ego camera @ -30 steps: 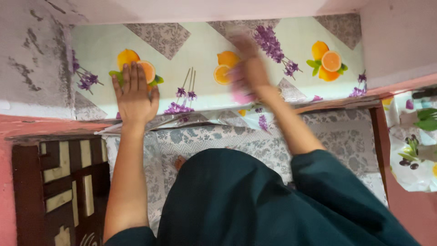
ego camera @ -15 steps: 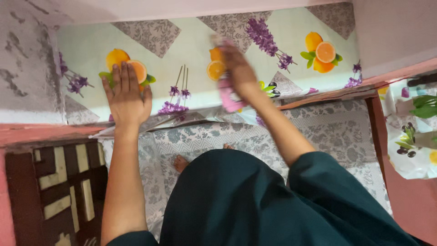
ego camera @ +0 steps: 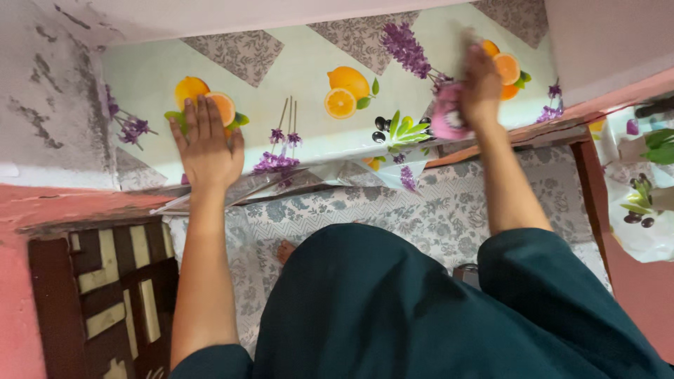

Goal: The person wipes a shelf surface with a pink cloth, smoothing out a decorative sheet with fruit patterns. They then place a framed picture of horses and a vase of artificial flowers on the shelf. Finally, they wipe the top of a wooden cabinet with the same cloth.

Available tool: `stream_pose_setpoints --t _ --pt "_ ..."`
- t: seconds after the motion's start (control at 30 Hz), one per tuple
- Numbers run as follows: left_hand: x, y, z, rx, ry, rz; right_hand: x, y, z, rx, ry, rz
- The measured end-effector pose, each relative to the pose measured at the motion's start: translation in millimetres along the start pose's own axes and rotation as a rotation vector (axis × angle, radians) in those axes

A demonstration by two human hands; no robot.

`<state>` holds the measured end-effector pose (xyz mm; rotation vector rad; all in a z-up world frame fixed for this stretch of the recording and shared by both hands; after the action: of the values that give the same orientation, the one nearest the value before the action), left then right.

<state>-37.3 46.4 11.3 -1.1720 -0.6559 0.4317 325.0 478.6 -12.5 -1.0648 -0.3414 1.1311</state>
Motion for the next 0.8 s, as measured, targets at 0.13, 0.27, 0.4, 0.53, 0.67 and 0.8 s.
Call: stream_pose_setpoints --t 0.13,0.27,0.4,0.53,0.67,0.8 --pt "-2 1 2 0.004 0.013 0.003 -158 80 5 -0.166 -0.008 0.686" --pt "-3 3 0 -0.008 0.002 -0.004 -373 117 9 -0.205 -0.472 0.380" --pt "-2 2 1 -0.015 0.013 0.002 -412 92 7 -0.144 -0.549 0.310" --pt "1 -3 -1 0.000 0.040 -0.024 -348 69 11 -0.157 -0.449 0.368" --pt "1 -1 -1 -0.006 0.058 0.005 -260 34 9 -0.099 -0.306 0.349" --pt "1 1 1 -0.026 0.056 0.005 -174 -1 -4 -0.062 -0.204 0.266"
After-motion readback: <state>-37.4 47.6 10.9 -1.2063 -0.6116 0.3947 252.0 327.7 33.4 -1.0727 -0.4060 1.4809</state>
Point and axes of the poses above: each hand's wrist, its own z-axis towards the middle knuckle, its own y-axis out of the palm, x = y × z, the point moved 6 cm from there along z, towards the middle knuckle, and after that the axes turned 8 degrees about -y, right-handed, at the moved point
